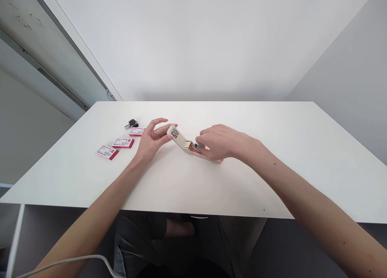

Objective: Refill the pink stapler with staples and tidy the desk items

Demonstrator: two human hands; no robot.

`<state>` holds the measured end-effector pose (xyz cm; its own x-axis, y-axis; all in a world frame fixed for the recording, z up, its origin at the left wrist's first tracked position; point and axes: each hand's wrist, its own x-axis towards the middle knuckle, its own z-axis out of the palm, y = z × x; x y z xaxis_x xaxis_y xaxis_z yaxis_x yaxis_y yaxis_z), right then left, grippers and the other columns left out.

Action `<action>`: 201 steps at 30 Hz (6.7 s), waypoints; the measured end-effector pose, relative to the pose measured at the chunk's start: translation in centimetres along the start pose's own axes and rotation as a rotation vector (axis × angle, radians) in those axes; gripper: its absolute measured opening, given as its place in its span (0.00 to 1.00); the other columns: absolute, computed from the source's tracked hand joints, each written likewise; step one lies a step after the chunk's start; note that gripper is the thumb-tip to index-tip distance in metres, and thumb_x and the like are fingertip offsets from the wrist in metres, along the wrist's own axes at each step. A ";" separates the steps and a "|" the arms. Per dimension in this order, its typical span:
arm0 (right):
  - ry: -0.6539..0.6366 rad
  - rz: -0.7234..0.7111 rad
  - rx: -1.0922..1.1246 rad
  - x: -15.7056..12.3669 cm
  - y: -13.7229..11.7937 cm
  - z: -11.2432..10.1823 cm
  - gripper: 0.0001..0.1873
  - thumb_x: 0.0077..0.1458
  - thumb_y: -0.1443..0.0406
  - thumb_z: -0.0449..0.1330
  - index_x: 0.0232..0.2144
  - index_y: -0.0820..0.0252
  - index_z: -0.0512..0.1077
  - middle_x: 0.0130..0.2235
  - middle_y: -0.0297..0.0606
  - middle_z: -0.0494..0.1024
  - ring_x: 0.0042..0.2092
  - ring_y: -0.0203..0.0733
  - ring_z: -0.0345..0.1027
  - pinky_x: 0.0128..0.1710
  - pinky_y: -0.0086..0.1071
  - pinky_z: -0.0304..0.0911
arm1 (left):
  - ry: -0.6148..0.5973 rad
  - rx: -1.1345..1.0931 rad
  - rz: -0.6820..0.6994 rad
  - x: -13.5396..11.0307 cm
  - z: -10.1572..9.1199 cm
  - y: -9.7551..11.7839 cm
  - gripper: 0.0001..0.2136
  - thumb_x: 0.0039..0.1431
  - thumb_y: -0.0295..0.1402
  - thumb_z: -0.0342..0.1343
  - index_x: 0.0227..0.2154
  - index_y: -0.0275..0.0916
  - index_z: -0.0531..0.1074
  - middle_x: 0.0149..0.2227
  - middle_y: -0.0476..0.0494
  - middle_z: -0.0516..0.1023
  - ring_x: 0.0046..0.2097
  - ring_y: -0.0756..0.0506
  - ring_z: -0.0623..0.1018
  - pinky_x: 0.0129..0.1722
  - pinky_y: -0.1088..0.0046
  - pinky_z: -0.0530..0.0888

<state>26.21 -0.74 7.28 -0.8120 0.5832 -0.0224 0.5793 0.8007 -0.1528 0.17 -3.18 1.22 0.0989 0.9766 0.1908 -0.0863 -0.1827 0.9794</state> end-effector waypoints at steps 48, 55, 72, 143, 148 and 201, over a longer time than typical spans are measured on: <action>0.319 0.266 0.140 -2.8 -2.6 -0.4 0.20 0.70 0.48 0.52 0.33 0.54 0.71 0.40 0.36 0.82 0.34 0.39 0.72 0.33 0.32 0.62 | -0.105 -0.020 0.013 -0.9 -0.5 -1.3 0.28 0.51 0.38 0.74 0.52 0.41 0.68 0.53 0.35 0.83 0.52 0.39 0.83 0.58 0.53 0.76; 0.343 0.266 0.098 -0.6 -2.9 0.4 0.21 0.70 0.46 0.53 0.36 0.54 0.73 0.36 0.36 0.80 0.30 0.38 0.69 0.30 0.32 0.57 | -0.099 0.013 0.021 -1.0 -0.5 -1.5 0.28 0.50 0.38 0.74 0.51 0.40 0.70 0.51 0.36 0.84 0.52 0.39 0.83 0.58 0.53 0.77; 0.220 0.256 0.061 3.5 -3.3 1.9 0.21 0.69 0.51 0.55 0.28 0.56 0.67 0.38 0.36 0.77 0.31 0.37 0.67 0.30 0.33 0.55 | -0.084 0.478 -0.071 -1.7 -0.4 -1.2 0.27 0.47 0.40 0.74 0.50 0.48 0.72 0.47 0.48 0.86 0.52 0.39 0.83 0.54 0.59 0.76; 0.577 0.574 0.837 -7.8 -3.8 10.0 0.20 0.66 0.46 0.54 0.42 0.51 0.77 0.31 0.37 0.81 0.34 0.46 0.71 0.36 0.38 0.66 | 0.481 1.105 -0.063 -3.7 -9.6 1.8 0.35 0.60 0.53 0.57 0.63 0.37 0.61 0.63 0.32 0.69 0.65 0.31 0.64 0.63 0.53 0.67; 0.598 0.572 0.847 -7.8 -3.8 10.1 0.19 0.66 0.47 0.54 0.41 0.51 0.76 0.30 0.36 0.80 0.34 0.47 0.71 0.36 0.39 0.66 | 0.523 1.196 -0.137 -1.5 -8.0 0.8 0.32 0.60 0.52 0.57 0.60 0.35 0.64 0.61 0.30 0.71 0.63 0.28 0.68 0.63 0.50 0.66; 0.488 0.374 0.618 -6.9 -5.4 10.0 0.09 0.66 0.59 0.59 0.43 0.49 0.79 0.34 0.31 0.82 0.36 0.41 0.71 0.44 0.39 0.64 | -0.385 0.909 0.223 -5.7 -1.7 3.9 0.40 0.57 0.54 0.67 0.69 0.55 0.58 0.73 0.40 0.58 0.72 0.34 0.64 0.66 0.50 0.70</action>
<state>27.98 -10.41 -1.59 -0.3728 0.9000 0.2261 0.5448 0.4095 -0.7318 -2.43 -9.21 3.81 0.4997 0.8360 0.2268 0.6297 -0.5304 0.5676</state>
